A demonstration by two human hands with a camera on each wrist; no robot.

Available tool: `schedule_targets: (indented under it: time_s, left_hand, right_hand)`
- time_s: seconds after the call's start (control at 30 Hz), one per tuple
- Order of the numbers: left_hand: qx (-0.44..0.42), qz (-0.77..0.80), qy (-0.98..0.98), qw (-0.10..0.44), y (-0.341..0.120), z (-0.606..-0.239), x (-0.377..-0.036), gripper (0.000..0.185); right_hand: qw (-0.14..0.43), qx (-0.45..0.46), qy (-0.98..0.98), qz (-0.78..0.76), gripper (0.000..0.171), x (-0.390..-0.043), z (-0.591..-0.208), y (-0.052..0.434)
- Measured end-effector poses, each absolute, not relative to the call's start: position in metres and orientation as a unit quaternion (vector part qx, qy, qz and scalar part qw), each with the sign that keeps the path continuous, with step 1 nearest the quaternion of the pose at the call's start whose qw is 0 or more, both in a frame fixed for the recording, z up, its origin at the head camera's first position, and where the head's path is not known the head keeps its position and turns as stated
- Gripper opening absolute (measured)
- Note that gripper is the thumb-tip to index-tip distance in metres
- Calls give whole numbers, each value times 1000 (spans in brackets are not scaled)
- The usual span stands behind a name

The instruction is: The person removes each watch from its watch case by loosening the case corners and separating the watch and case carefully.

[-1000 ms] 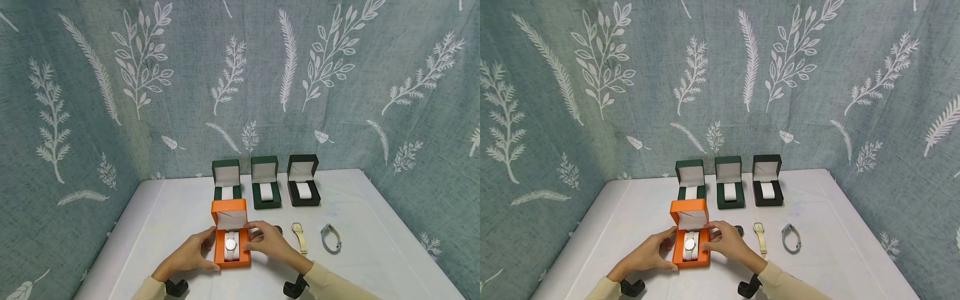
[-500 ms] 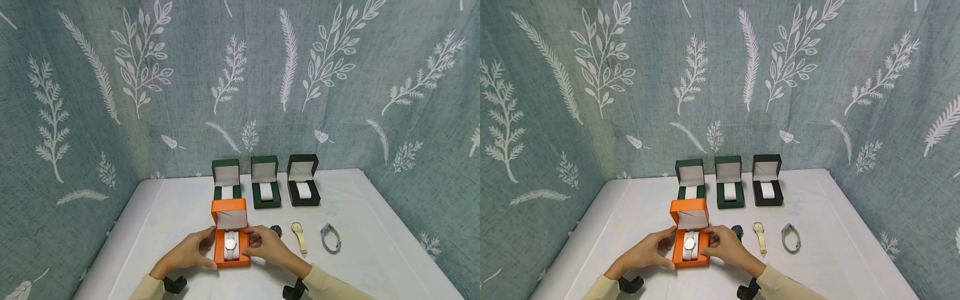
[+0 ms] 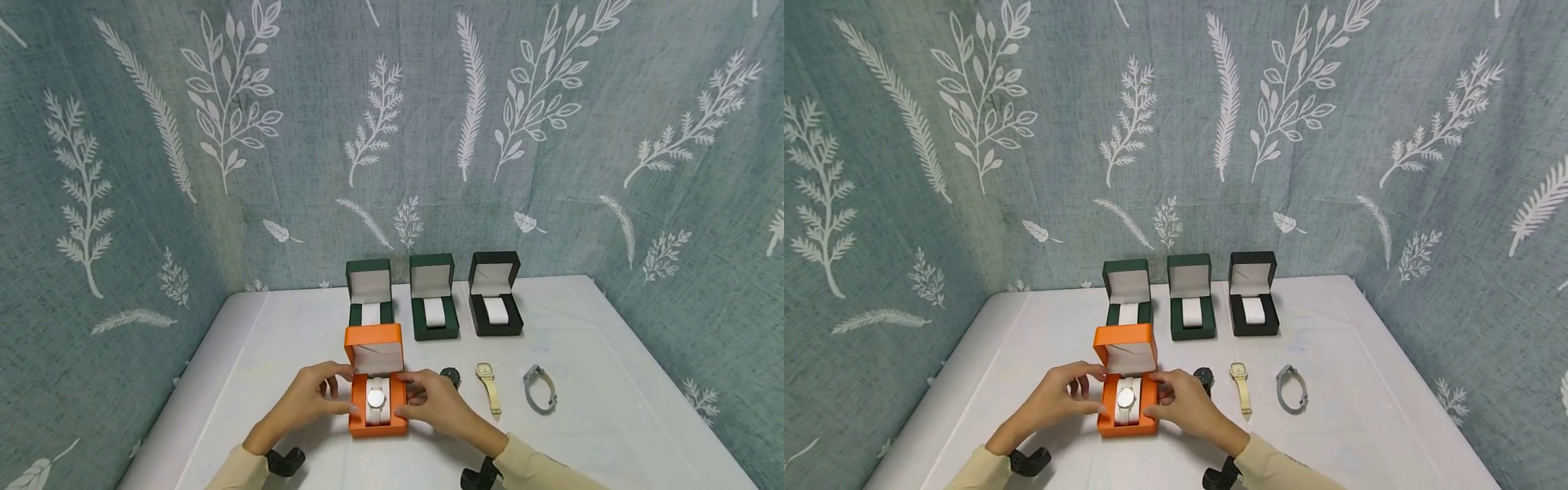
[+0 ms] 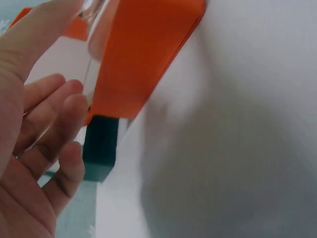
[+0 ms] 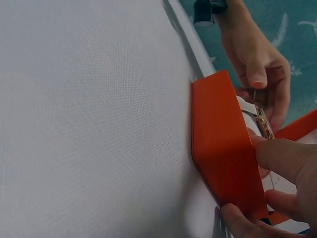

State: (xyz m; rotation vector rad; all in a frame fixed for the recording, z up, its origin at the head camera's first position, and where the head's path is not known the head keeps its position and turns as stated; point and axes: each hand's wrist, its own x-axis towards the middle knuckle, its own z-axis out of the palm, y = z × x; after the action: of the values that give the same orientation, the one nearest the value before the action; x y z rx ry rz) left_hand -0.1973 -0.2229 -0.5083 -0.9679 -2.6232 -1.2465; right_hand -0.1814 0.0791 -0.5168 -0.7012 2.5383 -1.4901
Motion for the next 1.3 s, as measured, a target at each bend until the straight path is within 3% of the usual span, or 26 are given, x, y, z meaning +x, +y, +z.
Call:
schedule_targets:
  time_s: [0.33,0.8,1.1,1.3]
  left_hand:
    - [-317,-342,-885,-9,-202,-505,-196,70]
    - [-332,-292,-897,24,-198,-501,-195,69]
    - [-335,-276,-901,8,-198,-500,-195,58]
    - [-350,-263,-899,9,-198,-500,-196,64]
  right_hand:
    - [59,-234,844,-479,60,-180,-514,80]
    - [57,-236,858,-453,60,-181,-515,81]
    - [50,-241,859,-449,60,-180,-513,80]
    - [53,-243,856,-453,60,-180,-513,80]
